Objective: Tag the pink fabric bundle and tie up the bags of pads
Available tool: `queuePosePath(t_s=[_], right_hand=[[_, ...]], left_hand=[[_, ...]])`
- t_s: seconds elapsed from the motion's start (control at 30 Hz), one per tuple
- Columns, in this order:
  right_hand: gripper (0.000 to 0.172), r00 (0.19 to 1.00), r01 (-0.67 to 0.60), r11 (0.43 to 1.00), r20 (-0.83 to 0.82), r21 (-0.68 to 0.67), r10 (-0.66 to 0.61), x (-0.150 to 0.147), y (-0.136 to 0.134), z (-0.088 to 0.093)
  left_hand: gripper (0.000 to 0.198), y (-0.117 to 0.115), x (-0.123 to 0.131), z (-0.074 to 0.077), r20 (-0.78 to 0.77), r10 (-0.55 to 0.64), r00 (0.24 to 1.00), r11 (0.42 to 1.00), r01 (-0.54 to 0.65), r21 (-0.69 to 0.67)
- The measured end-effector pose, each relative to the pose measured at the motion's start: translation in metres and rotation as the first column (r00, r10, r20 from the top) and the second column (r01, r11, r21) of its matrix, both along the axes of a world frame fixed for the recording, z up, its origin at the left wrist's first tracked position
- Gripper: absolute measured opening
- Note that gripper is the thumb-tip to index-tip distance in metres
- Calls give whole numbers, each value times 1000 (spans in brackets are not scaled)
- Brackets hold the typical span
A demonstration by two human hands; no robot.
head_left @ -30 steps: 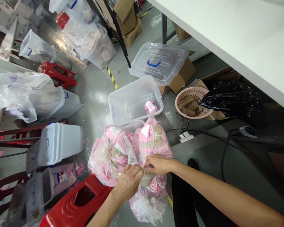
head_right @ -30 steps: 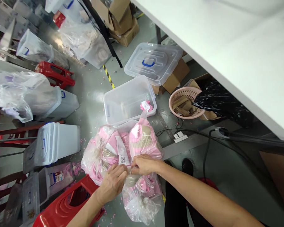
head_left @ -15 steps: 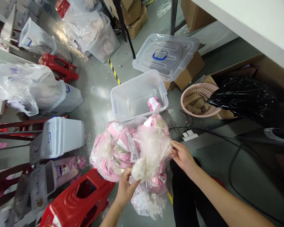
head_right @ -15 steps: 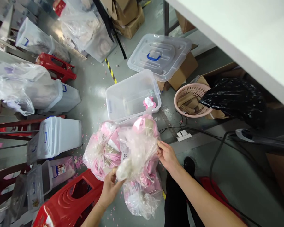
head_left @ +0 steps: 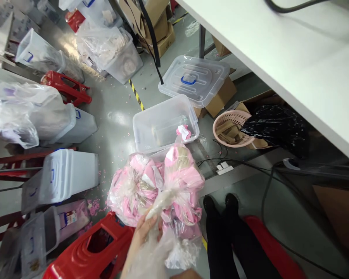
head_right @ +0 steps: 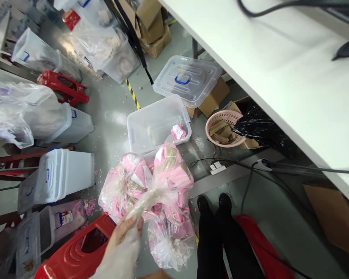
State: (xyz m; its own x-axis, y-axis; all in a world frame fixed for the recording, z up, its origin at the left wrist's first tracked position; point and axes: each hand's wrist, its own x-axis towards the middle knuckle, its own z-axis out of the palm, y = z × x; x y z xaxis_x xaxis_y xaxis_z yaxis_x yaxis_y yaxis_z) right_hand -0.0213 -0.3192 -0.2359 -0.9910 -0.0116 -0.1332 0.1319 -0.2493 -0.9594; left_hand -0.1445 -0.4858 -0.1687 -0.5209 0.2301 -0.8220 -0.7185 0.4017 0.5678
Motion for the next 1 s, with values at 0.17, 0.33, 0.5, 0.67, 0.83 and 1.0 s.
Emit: queuePosePath(t_s=[0.17, 0.33, 0.5, 0.67, 0.83, 1.0], right_hand=[[48, 999, 23, 992, 36, 125, -28, 24, 23, 41], [75, 997, 22, 892, 54, 451, -52, -13, 10, 48], [26, 972, 21, 882, 198, 471, -129, -62, -5, 52], [31, 963, 114, 874, 162, 473, -214, -68, 9, 64], [45, 980, 185, 953, 29, 240, -198, -42, 21, 74], [12, 927, 277, 961, 257, 21, -273, 17, 51, 100]], left_hand=[[62, 14, -27, 59, -449, -832, 326, 544, 638, -545], [53, 47, -42, 108, -223, -609, -761, -105, 356, -929], [42, 43, -53, 124, -540, -682, -493, 321, 461, -827], [41, 36, -29, 71, -762, -318, 564, 948, 177, -265], [39, 62, -4, 36, -414, -92, 906, 996, 92, -20], [25, 45, 27, 63, -387, 24, 922, 997, 9, 83]])
